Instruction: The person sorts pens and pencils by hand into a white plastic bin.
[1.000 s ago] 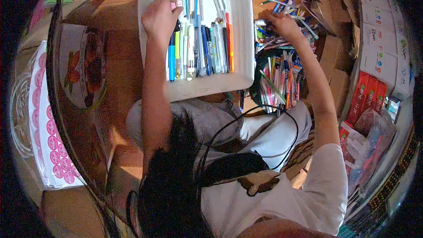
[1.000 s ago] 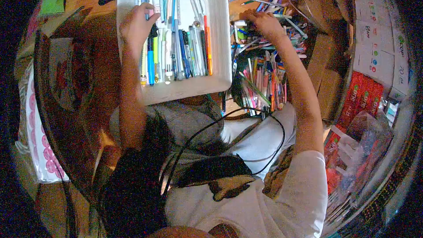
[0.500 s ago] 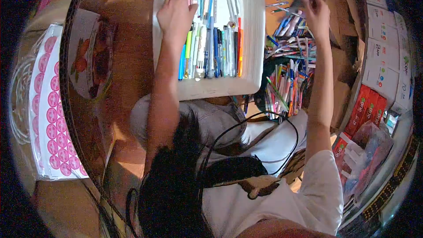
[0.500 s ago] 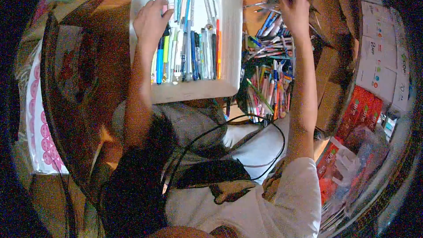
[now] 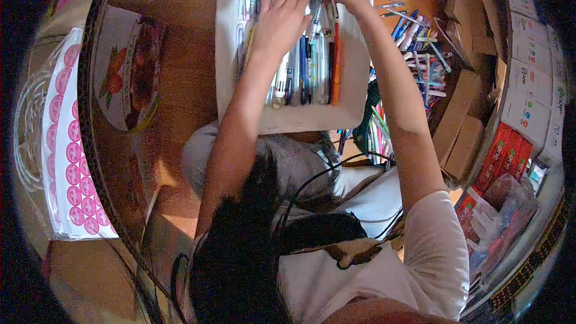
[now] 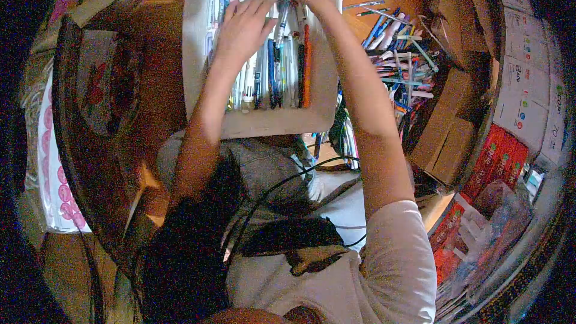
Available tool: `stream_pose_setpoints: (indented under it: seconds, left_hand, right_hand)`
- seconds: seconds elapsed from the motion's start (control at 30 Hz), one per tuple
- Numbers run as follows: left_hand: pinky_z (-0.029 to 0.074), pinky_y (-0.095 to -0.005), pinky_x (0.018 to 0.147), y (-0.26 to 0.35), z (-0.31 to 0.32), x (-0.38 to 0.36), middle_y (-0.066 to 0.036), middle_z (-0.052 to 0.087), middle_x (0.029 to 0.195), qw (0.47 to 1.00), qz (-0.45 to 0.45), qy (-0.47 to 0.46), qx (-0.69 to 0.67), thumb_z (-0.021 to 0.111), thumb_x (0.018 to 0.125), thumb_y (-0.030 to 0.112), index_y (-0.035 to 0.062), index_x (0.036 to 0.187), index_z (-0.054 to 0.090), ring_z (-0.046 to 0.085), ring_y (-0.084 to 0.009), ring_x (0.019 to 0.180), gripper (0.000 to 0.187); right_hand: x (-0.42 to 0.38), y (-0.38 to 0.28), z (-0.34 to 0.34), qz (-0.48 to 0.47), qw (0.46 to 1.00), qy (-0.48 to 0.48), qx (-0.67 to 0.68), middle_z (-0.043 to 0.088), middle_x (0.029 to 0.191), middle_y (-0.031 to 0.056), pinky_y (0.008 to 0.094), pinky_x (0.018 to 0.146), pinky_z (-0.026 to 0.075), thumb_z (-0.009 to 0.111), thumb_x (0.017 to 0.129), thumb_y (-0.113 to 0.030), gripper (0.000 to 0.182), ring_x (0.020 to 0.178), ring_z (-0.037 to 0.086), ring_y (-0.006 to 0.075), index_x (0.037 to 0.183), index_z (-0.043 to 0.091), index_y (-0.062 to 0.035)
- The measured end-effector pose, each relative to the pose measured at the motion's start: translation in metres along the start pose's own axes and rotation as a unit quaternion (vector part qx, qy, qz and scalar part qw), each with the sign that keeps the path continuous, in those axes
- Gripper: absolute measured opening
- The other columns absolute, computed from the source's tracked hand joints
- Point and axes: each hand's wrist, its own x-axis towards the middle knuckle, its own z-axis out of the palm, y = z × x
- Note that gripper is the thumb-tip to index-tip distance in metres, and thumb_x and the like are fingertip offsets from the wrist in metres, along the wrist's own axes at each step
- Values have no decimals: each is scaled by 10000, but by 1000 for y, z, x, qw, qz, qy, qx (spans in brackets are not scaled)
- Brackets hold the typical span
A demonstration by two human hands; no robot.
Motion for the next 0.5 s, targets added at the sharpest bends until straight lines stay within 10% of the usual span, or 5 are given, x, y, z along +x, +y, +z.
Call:
stream_pose_setpoints:
  seconds: [0.5]
  left_hand:
    - [282, -466, 956, 3, 8, -2, -14, 529, 1150, 1000, 0, -17, -2, 484, 843, 238, 103, 1120, 525, 466, -168, 1092, 310]
  right_hand:
    - [-6, -9, -7, -37, 998, 52, 24, 621, 824, 211, 374, 677, 474, 649, 714, -292, 353, 762, 614, 319, 917, 635, -3]
